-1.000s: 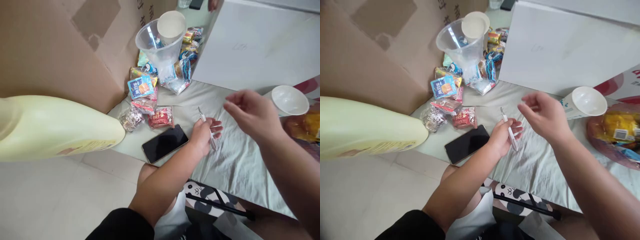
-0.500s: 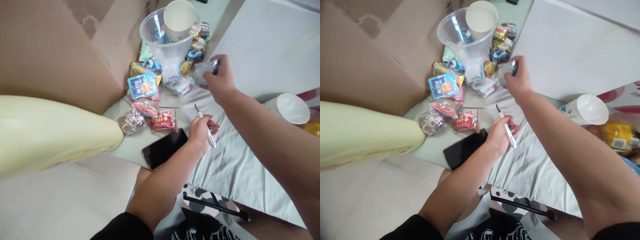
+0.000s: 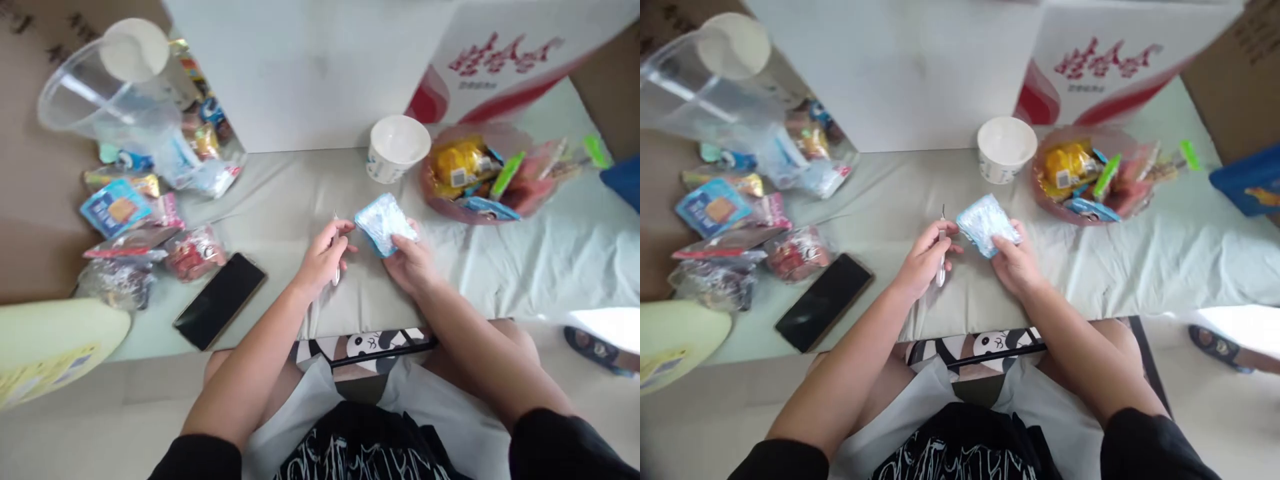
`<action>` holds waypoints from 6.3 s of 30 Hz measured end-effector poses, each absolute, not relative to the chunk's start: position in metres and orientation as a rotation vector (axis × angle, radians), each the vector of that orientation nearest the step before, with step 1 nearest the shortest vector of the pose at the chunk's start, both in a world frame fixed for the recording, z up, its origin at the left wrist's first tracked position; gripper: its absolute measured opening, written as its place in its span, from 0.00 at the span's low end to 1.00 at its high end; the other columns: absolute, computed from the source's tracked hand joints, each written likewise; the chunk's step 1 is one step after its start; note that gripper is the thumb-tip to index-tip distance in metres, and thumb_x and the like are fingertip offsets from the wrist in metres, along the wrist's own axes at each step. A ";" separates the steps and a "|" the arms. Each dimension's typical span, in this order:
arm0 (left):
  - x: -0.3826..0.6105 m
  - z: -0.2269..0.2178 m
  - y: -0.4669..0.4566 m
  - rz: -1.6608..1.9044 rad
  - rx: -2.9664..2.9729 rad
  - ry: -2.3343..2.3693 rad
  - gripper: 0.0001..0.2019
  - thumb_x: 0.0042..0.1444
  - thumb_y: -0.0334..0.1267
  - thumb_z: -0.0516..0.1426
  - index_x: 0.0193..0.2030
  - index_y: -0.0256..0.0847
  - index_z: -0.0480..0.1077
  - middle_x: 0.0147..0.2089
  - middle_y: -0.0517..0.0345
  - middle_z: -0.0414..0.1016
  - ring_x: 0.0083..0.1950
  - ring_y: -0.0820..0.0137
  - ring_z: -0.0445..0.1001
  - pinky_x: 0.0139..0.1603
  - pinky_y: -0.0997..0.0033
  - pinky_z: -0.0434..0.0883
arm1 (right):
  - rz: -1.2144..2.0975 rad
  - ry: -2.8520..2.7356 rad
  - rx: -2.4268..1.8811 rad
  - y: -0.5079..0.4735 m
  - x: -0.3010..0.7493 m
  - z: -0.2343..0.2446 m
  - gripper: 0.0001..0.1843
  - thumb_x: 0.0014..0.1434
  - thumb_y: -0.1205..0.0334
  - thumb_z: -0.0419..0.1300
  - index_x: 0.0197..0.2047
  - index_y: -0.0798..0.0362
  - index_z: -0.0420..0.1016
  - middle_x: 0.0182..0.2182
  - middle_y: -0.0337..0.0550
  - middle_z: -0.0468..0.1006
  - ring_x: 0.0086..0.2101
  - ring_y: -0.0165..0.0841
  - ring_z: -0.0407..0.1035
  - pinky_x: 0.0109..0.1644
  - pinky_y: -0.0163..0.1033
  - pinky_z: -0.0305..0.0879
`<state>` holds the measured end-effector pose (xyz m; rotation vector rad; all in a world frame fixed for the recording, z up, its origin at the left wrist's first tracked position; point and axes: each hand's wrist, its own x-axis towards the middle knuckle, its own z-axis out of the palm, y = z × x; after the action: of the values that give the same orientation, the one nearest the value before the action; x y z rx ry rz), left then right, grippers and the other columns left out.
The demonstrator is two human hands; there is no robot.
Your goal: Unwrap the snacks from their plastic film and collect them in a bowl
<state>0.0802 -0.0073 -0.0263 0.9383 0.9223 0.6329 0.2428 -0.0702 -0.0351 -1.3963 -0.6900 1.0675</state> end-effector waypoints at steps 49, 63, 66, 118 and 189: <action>0.063 -0.058 0.016 0.772 1.626 1.018 0.36 0.51 0.40 0.64 0.67 0.40 0.62 0.58 0.42 0.76 0.54 0.59 0.79 0.50 0.62 0.78 | 0.588 -1.600 -1.520 -0.078 0.270 -0.033 0.18 0.69 0.63 0.52 0.56 0.49 0.78 0.40 0.46 0.76 0.39 0.36 0.73 0.46 0.43 0.72; 0.049 -0.046 0.035 1.109 0.954 0.975 0.32 0.42 0.43 0.72 0.55 0.51 0.68 0.49 0.59 0.77 0.42 0.69 0.79 0.38 0.73 0.77 | 0.135 -1.752 -1.838 -0.080 0.293 -0.036 0.16 0.69 0.62 0.54 0.52 0.46 0.82 0.41 0.47 0.81 0.38 0.38 0.74 0.38 0.41 0.67; 0.051 -0.046 0.032 1.079 1.040 0.961 0.36 0.40 0.46 0.74 0.57 0.53 0.66 0.45 0.60 0.76 0.41 0.71 0.78 0.37 0.75 0.75 | 0.073 -1.683 -1.915 -0.077 0.304 -0.039 0.15 0.67 0.63 0.55 0.50 0.48 0.81 0.41 0.49 0.79 0.40 0.42 0.72 0.41 0.45 0.67; 0.070 -0.033 0.007 0.710 1.400 1.042 0.08 0.56 0.41 0.59 0.41 0.43 0.71 0.37 0.56 0.83 0.38 0.67 0.80 0.42 0.68 0.74 | 0.475 -1.843 -1.553 -0.080 0.258 -0.049 0.06 0.63 0.67 0.56 0.37 0.50 0.74 0.35 0.46 0.78 0.35 0.37 0.69 0.41 0.44 0.61; 0.041 -0.025 0.023 0.892 2.339 0.837 0.10 0.68 0.39 0.55 0.37 0.41 0.74 0.38 0.54 0.79 0.39 0.69 0.78 0.42 0.67 0.75 | 0.103 -1.481 -1.677 -0.091 0.301 -0.017 0.05 0.65 0.61 0.57 0.36 0.46 0.73 0.26 0.40 0.75 0.26 0.34 0.68 0.33 0.42 0.65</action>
<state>0.0412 0.0232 -0.0247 2.3387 0.8374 0.8919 0.3013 -0.0907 -0.0173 -1.6766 -1.4813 0.1026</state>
